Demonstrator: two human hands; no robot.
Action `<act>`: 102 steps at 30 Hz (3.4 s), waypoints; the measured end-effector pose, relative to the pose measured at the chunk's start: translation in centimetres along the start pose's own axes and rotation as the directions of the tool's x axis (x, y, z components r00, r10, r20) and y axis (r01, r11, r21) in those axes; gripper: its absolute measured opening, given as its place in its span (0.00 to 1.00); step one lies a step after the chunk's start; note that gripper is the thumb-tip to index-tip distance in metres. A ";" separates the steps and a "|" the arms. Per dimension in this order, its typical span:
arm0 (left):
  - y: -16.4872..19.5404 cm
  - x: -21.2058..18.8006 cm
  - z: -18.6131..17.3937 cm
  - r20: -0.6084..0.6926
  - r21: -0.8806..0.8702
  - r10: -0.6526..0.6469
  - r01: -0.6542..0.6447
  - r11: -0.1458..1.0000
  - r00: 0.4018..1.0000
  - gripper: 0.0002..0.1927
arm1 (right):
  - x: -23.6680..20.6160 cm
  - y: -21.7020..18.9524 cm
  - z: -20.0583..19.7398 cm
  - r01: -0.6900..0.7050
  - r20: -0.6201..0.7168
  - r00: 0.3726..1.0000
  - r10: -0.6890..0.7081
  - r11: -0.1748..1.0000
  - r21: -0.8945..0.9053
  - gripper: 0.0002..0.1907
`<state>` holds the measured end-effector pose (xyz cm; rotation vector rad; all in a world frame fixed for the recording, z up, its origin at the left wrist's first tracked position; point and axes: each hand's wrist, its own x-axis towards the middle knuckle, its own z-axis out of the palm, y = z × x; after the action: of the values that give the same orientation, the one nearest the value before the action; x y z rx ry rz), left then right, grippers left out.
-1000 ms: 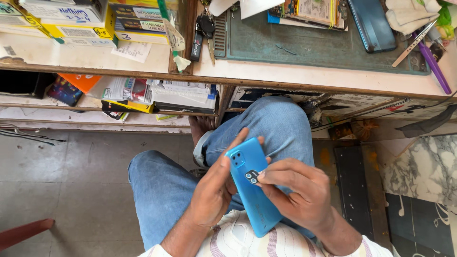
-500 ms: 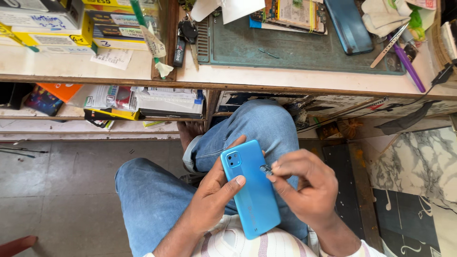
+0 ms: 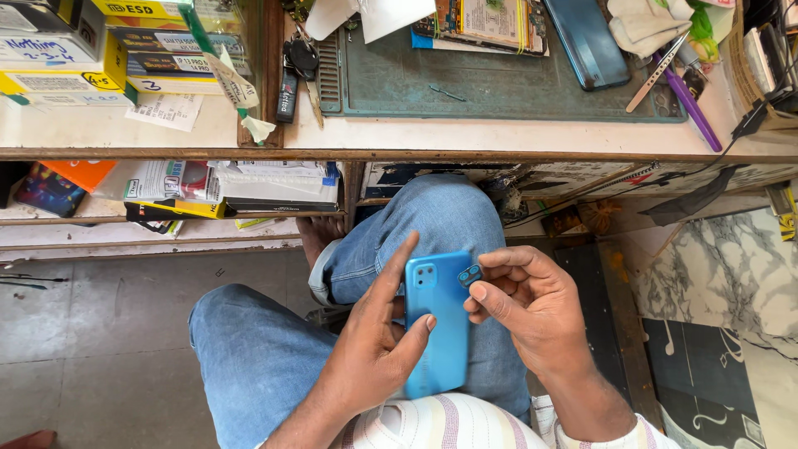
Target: The person unpacks a light blue phone back cover and removes a camera lens sticker. They then place the sticker onto the camera module area of the back cover and press it into place.
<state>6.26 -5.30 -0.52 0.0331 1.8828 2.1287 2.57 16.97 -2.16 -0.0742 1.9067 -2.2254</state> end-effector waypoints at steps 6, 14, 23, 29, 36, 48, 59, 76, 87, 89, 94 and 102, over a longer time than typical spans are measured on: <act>-0.1 0.2 0.3 -0.043 0.045 -0.059 0.061 0.997 0.997 0.41 | -0.3 -0.1 0.1 0.018 0.028 0.999 -0.017 1.000 -0.022 0.13; -0.8 0.7 2.1 -0.171 0.074 0.064 -0.052 0.996 0.983 0.37 | -0.3 -0.2 -0.1 0.047 0.004 0.999 -0.046 0.998 -0.041 0.11; -0.6 0.8 1.6 -0.032 0.516 0.269 -0.215 0.829 0.963 0.39 | -1.0 -1.4 0.3 0.498 0.169 0.859 -0.484 0.707 -0.502 0.11; -0.4 1.3 1.5 0.062 0.651 0.128 -0.138 0.746 0.990 0.47 | -0.8 -1.2 0.7 0.645 0.292 0.728 -0.621 0.474 -0.600 0.15; -0.4 0.6 0.9 -0.134 0.521 0.378 -0.260 0.813 0.916 0.30 | -0.8 -1.1 0.4 0.632 0.285 0.746 -0.602 0.506 -0.587 0.13; -0.8 0.2 0.0 -0.039 0.123 0.273 -0.266 0.956 0.961 0.12 | -0.7 -1.7 0.6 0.609 0.365 0.789 -0.494 0.554 -0.567 0.09; -1.7 0.2 0.6 -0.118 0.002 0.161 -0.162 0.987 0.980 0.11 | -1.5 -1.0 0.5 0.395 0.260 0.915 -0.309 0.819 -0.417 0.15; -3.2 0.7 0.9 -0.066 -0.293 -0.082 0.059 0.954 0.994 0.12 | -1.3 -1.0 0.5 0.191 0.238 0.963 -0.127 0.944 -0.271 0.13; -3.4 0.9 0.8 -0.043 -0.239 -0.081 0.069 0.969 0.996 0.13 | -1.5 -0.2 0.3 0.067 0.155 0.987 -0.044 0.987 -0.145 0.20; -3.4 0.8 0.8 -0.049 -0.243 -0.076 0.062 0.968 0.996 0.13 | -1.5 -0.2 0.0 0.051 0.190 0.981 -0.025 0.990 -0.133 0.19; -3.6 0.9 0.7 -0.070 -0.211 -0.064 0.048 0.976 0.995 0.13 | -1.6 -0.2 -0.3 0.053 0.206 0.978 -0.010 0.978 -0.204 0.20; -3.7 0.9 0.6 -0.064 -0.225 -0.048 0.033 0.974 0.997 0.11 | -1.7 -0.3 -0.1 0.052 0.190 0.982 -0.013 0.977 -0.206 0.18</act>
<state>6.33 -4.14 -4.20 -0.1273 1.6516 2.3272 4.15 17.42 -1.72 -0.3381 2.0390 -1.9496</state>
